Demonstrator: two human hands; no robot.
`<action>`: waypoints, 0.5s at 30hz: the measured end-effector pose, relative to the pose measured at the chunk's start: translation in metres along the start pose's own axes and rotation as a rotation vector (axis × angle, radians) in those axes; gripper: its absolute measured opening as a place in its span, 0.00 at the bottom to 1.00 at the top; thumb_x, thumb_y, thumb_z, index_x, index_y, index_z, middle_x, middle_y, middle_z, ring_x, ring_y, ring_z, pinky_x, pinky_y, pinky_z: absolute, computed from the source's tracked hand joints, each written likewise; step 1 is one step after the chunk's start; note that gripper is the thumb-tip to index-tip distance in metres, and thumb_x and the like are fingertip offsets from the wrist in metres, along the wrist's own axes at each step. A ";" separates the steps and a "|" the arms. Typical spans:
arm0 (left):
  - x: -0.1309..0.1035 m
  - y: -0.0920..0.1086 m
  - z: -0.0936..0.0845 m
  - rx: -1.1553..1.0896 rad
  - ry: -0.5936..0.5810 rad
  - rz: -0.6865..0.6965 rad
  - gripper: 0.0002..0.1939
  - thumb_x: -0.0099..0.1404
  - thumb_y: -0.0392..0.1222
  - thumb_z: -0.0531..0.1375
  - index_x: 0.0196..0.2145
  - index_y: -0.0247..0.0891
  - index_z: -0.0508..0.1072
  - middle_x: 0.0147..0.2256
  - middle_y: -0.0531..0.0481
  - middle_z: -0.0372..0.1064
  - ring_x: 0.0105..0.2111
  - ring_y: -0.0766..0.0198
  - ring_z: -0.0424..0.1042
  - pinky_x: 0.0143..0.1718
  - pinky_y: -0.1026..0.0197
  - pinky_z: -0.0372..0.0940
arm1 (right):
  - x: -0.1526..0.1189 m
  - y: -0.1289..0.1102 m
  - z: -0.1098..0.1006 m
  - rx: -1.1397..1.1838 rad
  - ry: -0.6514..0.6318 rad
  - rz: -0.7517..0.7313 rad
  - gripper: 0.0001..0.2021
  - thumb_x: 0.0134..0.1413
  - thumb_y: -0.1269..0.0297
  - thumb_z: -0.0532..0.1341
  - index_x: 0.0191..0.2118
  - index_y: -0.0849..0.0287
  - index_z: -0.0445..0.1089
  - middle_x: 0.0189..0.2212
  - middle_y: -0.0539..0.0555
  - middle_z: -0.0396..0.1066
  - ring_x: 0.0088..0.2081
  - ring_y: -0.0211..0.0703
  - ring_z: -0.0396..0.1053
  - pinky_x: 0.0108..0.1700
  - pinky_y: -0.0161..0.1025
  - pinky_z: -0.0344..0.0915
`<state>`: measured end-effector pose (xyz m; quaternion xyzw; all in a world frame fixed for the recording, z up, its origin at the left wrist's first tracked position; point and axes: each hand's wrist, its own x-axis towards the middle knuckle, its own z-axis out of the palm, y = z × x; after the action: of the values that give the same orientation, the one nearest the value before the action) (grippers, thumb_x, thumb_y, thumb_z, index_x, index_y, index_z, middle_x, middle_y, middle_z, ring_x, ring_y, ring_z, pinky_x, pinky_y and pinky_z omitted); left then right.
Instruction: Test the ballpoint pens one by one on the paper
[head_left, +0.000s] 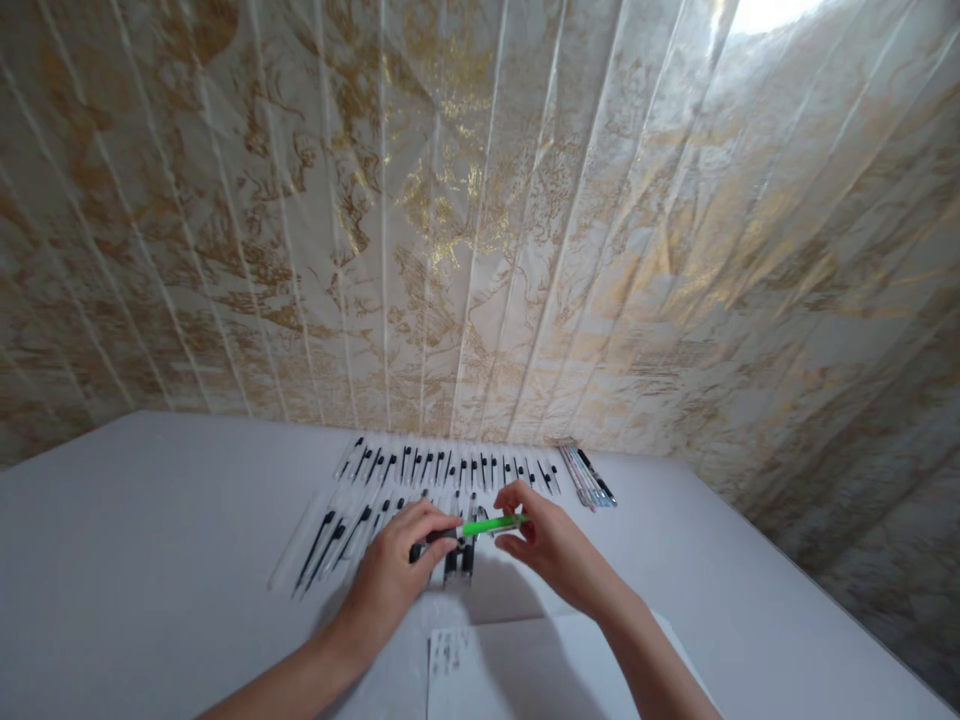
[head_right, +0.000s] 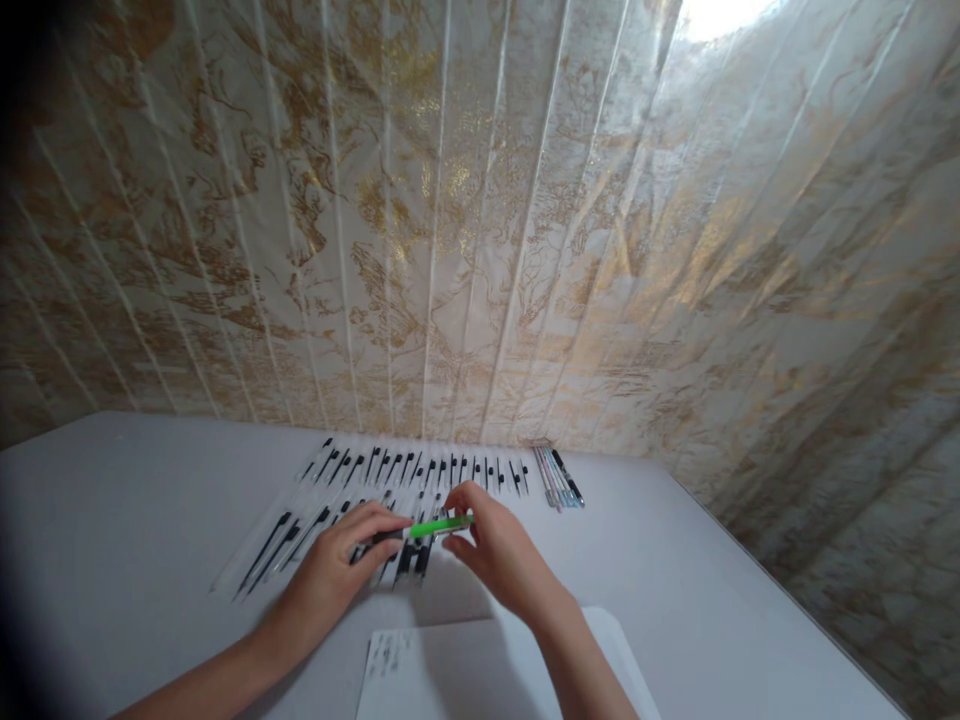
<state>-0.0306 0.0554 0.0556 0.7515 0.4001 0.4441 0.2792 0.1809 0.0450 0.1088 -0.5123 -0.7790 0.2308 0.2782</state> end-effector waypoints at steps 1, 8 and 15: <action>0.000 0.000 -0.001 -0.006 -0.001 -0.011 0.08 0.64 0.38 0.57 0.37 0.42 0.77 0.36 0.50 0.70 0.39 0.59 0.70 0.43 0.59 0.63 | 0.000 0.001 -0.001 -0.005 0.013 0.006 0.04 0.55 0.67 0.59 0.37 0.56 0.63 0.29 0.47 0.67 0.27 0.37 0.61 0.30 0.32 0.54; 0.000 0.002 -0.002 -0.034 0.029 0.029 0.07 0.63 0.36 0.57 0.35 0.42 0.76 0.35 0.51 0.70 0.39 0.60 0.70 0.42 0.59 0.63 | 0.000 0.002 -0.005 0.041 -0.174 0.134 0.25 0.64 0.49 0.48 0.23 0.60 0.68 0.15 0.46 0.57 0.20 0.35 0.56 0.25 0.33 0.51; 0.000 -0.001 -0.001 -0.056 0.020 -0.031 0.07 0.63 0.36 0.57 0.37 0.42 0.76 0.36 0.51 0.70 0.39 0.60 0.70 0.43 0.59 0.63 | 0.001 0.005 -0.010 0.116 -0.042 0.062 0.10 0.57 0.55 0.59 0.39 0.57 0.67 0.22 0.45 0.61 0.23 0.35 0.58 0.26 0.31 0.53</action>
<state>-0.0312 0.0559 0.0555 0.7328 0.4018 0.4582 0.3029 0.1907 0.0482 0.1129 -0.5144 -0.7537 0.2947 0.2835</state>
